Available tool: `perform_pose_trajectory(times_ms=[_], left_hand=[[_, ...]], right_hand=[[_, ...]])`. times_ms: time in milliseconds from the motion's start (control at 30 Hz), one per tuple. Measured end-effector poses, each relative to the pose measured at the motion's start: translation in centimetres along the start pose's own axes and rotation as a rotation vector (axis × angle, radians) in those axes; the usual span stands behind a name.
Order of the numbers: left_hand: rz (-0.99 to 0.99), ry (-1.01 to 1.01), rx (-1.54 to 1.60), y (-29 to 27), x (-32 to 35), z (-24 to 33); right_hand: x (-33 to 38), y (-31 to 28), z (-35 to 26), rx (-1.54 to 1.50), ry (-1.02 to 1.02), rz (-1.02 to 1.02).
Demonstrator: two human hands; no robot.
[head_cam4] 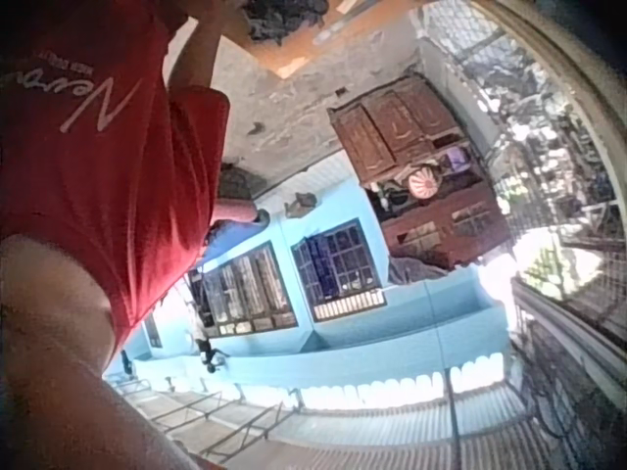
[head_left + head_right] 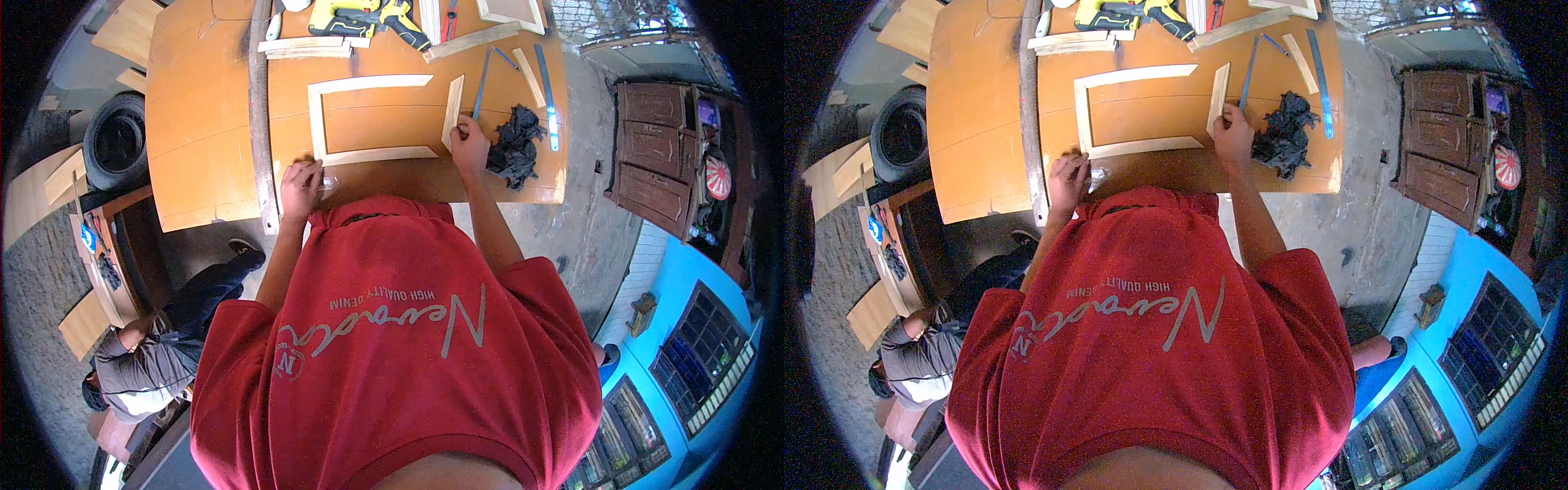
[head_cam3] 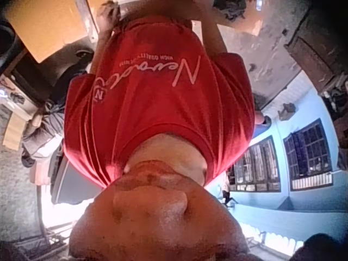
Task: The recorder is assembling a wooden picture frame, including fitting the pieces together and checking the alignment.
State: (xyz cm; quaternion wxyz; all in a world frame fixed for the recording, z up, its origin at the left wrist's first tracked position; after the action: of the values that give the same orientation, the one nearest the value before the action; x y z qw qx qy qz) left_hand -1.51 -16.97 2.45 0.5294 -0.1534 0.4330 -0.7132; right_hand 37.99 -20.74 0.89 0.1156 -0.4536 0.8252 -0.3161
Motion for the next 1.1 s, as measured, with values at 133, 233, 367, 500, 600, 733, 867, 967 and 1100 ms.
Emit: perform_pose_trajectory(times_ms=[133, 233, 367, 500, 600, 733, 867, 967, 1100], left_hand=[[0.002, -0.003, 0.005, -0.1, -0.2, 0.1], [0.006, 0.001, 0.005, -0.1, -0.1, 0.2], [0.029, -0.006, 0.017, 0.2, 0.0, 0.0], [0.028, -0.021, 0.014, 0.1, 0.0, 0.1], [0.039, 0.003, 0.024, -0.1, -0.2, 0.3], [0.033, 0.007, 0.005, -0.1, -0.1, 0.4], [0.045, -0.004, 0.012, 0.0, -0.2, 0.4], [0.002, -0.026, -0.006, 0.1, 0.2, -0.1], [0.001, -0.029, 0.011, 0.1, 0.1, 0.1]], right_hand=[[0.0, -0.6, 0.7, 0.081, -0.071, -0.033], [0.0, -0.4, 1.0, 0.065, -0.047, -0.131], [0.4, -0.1, 0.6, -0.004, -0.016, -0.154], [0.9, -0.6, -0.7, 0.009, 0.005, -0.208], [1.0, 0.2, -0.3, 0.017, -0.004, -0.223], [1.1, 0.5, 0.5, 0.015, -0.024, -0.241], [1.3, 0.6, 0.3, 0.042, -0.013, -0.233], [1.4, 0.6, 0.1, -0.016, 0.005, -0.251], [2.3, 0.5, -0.2, -0.020, -0.071, -0.217]])
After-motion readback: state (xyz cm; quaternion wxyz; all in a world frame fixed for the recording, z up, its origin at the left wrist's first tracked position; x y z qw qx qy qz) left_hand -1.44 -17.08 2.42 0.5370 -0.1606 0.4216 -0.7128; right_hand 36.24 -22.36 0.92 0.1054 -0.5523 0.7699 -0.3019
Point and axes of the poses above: each hand's wrist, its own x-axis away from the middle knuckle, its own y-axis out of the palm, z = x × y, the point moved 1 cm from there along -x, towards the middle knuckle, and after that the axes turned 2 degrees about -z, right-handed, at the moved point
